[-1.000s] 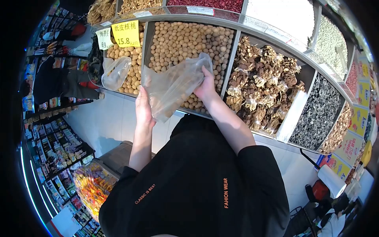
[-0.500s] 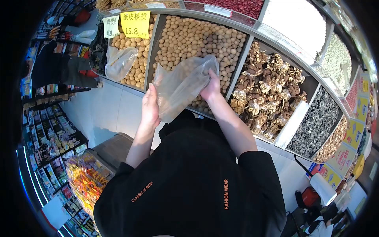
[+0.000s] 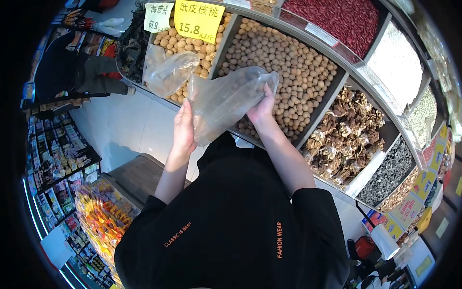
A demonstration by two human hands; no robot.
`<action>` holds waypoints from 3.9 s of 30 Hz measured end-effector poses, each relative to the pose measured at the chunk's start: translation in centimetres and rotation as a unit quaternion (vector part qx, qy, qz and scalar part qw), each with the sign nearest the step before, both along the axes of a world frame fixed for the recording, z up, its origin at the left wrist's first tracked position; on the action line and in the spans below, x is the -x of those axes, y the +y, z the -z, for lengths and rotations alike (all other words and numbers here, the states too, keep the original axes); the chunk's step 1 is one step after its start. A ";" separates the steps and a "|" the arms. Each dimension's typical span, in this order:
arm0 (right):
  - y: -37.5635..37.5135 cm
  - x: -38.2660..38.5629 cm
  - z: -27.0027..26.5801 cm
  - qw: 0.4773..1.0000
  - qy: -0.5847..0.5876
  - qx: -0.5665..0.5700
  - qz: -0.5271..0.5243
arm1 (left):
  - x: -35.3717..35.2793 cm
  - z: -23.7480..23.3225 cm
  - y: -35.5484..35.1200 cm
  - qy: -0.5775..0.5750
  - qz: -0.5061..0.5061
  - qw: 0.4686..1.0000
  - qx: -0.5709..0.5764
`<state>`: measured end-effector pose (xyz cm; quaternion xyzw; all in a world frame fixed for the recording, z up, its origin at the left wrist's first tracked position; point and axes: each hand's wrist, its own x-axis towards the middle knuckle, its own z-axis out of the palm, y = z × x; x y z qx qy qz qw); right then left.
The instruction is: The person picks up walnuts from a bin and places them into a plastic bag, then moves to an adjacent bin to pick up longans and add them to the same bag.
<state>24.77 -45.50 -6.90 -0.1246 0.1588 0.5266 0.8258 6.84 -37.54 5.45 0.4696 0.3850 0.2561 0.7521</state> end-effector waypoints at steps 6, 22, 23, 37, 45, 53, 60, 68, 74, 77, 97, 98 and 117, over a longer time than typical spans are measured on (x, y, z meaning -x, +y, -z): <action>4.0 2.0 0.5 0.993 -0.052 0.106 0.018 | 1.0 0.0 4.4 -0.021 0.020 1.000 0.001; 5.2 4.1 -0.8 0.986 -0.018 0.114 0.120 | 1.5 2.0 10.5 -0.032 0.299 0.953 0.042; 4.6 4.1 -1.0 0.984 -0.020 0.118 0.130 | 1.2 2.4 9.7 -0.049 0.295 0.954 0.008; -3.4 -0.3 -2.2 0.963 -0.032 0.235 0.126 | -3.7 0.0 2.8 -0.046 0.499 0.865 -0.037; -7.8 -2.6 -4.3 0.968 -0.065 0.225 0.086 | -6.7 -1.0 -1.1 -0.040 0.468 0.883 0.030; -14.0 -4.4 0.2 0.973 -0.077 0.206 0.074 | -7.6 -0.2 -4.6 -0.008 0.369 0.923 0.107; -14.5 -3.6 -1.2 0.963 -0.100 0.243 0.062 | -7.3 0.9 -4.5 -0.046 0.234 0.959 0.156; -13.2 -2.5 -0.1 0.963 -0.120 0.235 0.051 | -5.6 3.0 -2.0 -0.040 0.131 0.928 0.345; -12.3 -1.7 0.2 0.968 -0.116 0.213 0.067 | -2.6 8.7 -1.4 -0.148 0.183 0.838 0.492; -12.3 -1.3 0.3 0.961 -0.129 0.235 0.069 | -1.2 11.3 -1.6 -0.153 0.176 0.829 0.509; -12.6 -1.4 1.7 0.912 -0.249 0.322 0.055 | 3.2 13.0 -6.1 0.022 0.260 0.928 0.265; -12.7 -1.1 1.4 0.902 -0.256 0.343 0.051 | 3.0 13.1 -6.4 0.023 0.261 0.927 0.268; -13.4 -3.0 3.3 0.816 -0.365 0.445 0.049 | 2.3 7.8 -8.3 0.060 0.371 0.876 0.302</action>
